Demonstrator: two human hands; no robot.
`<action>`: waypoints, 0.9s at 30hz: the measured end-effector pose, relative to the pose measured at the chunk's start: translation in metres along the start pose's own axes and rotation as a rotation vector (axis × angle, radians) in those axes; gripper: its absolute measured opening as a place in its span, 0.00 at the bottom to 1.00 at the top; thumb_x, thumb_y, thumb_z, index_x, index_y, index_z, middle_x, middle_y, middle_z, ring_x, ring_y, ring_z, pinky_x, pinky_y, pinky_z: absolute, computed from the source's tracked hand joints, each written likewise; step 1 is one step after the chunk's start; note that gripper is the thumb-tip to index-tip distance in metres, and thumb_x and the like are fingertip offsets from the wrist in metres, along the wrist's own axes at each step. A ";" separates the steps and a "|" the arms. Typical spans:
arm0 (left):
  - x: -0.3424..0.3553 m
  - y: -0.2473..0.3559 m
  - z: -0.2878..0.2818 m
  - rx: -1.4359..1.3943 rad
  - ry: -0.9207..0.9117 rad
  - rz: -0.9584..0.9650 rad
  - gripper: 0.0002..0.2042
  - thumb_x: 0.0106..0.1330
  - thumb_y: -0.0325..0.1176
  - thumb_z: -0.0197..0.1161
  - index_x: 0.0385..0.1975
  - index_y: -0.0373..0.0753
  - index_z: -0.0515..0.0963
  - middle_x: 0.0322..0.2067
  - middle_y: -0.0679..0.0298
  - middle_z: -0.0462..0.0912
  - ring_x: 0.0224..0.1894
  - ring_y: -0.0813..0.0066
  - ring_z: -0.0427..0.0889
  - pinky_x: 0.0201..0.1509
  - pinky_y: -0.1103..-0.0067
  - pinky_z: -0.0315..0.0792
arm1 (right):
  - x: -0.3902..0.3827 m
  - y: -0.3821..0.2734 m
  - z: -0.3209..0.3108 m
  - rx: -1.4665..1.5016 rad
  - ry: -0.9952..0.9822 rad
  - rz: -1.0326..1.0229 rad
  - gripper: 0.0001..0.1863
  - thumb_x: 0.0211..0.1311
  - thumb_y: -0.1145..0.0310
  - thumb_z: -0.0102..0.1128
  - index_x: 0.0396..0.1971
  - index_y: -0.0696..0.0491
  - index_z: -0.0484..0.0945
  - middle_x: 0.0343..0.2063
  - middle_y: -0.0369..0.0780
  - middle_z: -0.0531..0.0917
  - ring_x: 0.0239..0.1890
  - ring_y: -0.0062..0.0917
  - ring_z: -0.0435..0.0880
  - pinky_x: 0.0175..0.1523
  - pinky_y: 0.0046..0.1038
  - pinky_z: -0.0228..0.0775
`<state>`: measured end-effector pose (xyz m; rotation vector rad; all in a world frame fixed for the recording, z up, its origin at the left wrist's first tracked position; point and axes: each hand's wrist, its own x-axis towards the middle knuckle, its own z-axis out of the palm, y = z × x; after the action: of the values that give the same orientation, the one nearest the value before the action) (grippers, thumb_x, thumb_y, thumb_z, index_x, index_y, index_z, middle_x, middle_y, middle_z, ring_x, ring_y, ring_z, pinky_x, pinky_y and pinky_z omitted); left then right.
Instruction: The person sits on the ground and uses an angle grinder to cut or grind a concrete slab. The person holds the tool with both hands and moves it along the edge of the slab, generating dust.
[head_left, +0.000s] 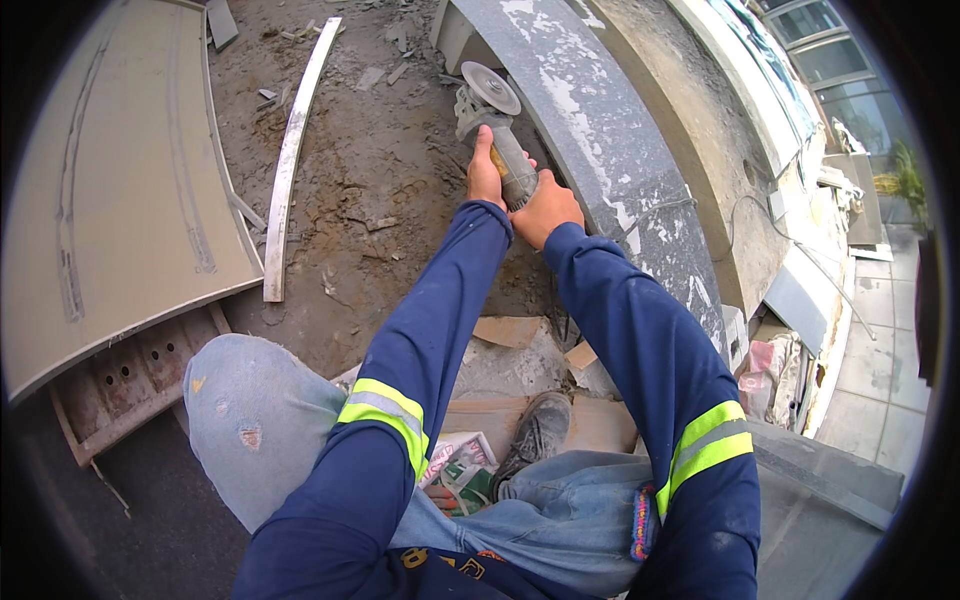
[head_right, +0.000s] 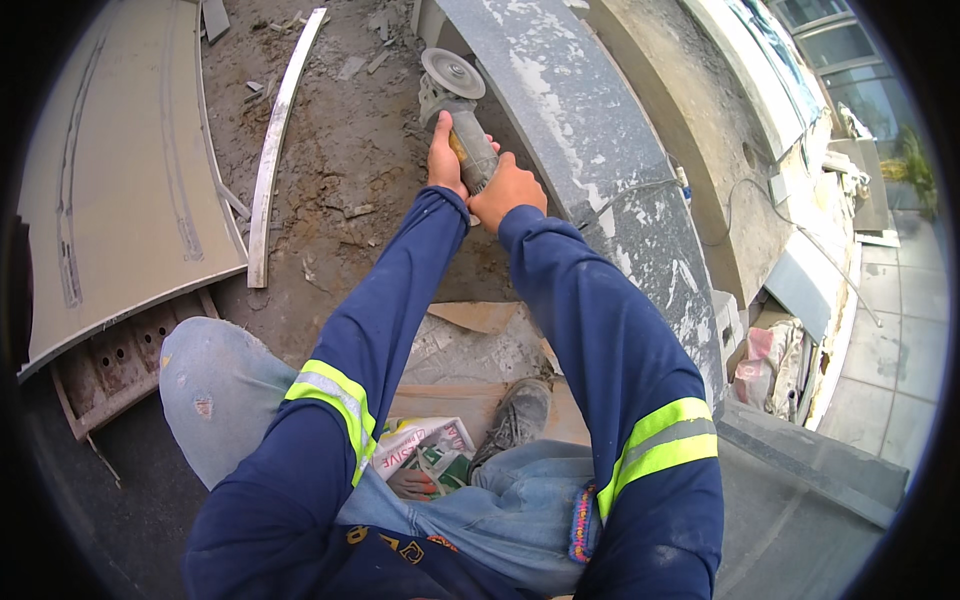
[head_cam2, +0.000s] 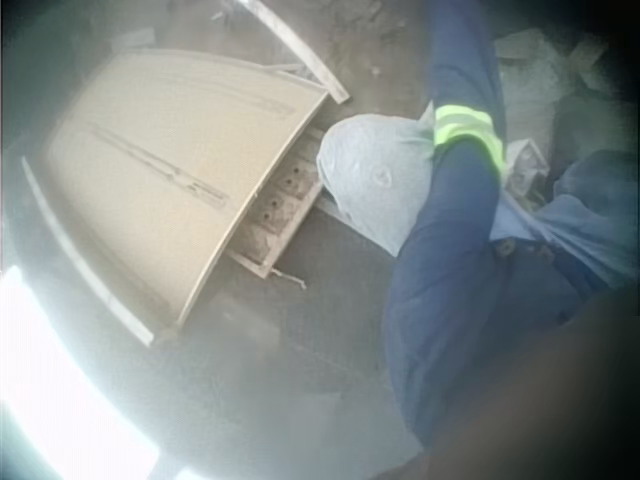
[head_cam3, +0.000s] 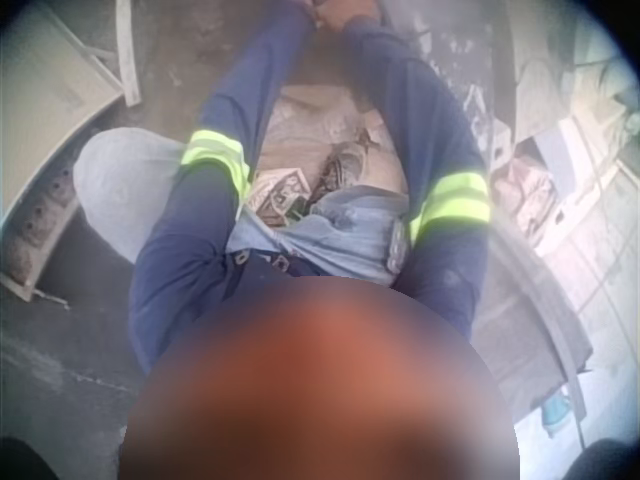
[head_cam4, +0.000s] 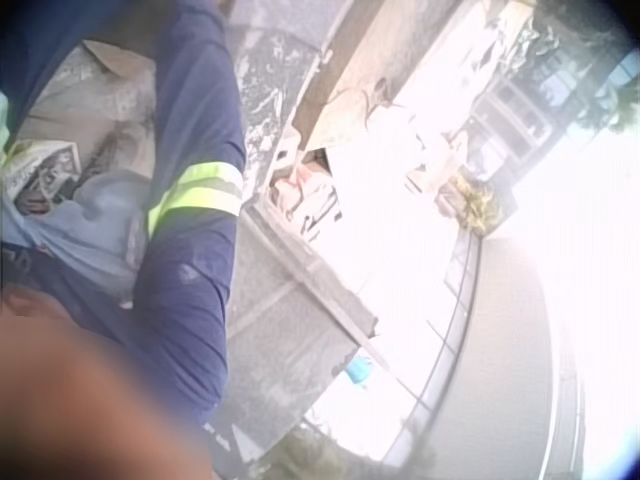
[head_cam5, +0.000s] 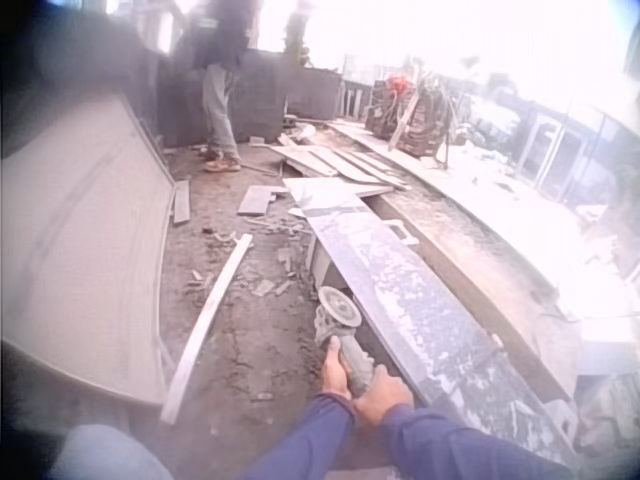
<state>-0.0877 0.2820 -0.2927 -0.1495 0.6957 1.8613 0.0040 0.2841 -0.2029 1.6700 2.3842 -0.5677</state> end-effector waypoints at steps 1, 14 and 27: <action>0.001 0.000 0.000 0.005 -0.003 0.002 0.30 0.69 0.63 0.51 0.43 0.35 0.75 0.32 0.56 0.80 0.34 0.62 0.83 0.39 0.66 0.80 | 0.002 0.001 0.000 -0.005 0.001 -0.006 0.36 0.42 0.52 0.76 0.50 0.55 0.71 0.42 0.51 0.85 0.47 0.44 0.85 0.53 0.40 0.78; 0.012 -0.006 -0.002 0.013 -0.043 -0.017 0.30 0.69 0.62 0.50 0.43 0.35 0.74 0.31 0.54 0.80 0.34 0.60 0.83 0.41 0.64 0.80 | 0.007 0.006 0.000 -0.016 0.005 0.005 0.37 0.42 0.51 0.74 0.50 0.55 0.71 0.42 0.51 0.85 0.47 0.44 0.85 0.54 0.39 0.77; 0.010 -0.001 -0.002 0.007 -0.041 -0.032 0.26 0.69 0.58 0.51 0.40 0.37 0.74 0.29 0.56 0.80 0.31 0.61 0.83 0.37 0.66 0.80 | 0.005 0.005 0.003 0.070 0.012 -0.008 0.40 0.39 0.50 0.76 0.49 0.59 0.72 0.41 0.55 0.84 0.46 0.49 0.84 0.53 0.42 0.77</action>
<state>-0.0913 0.2891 -0.2988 -0.1168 0.6679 1.8258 0.0061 0.2887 -0.2086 1.6976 2.4064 -0.6513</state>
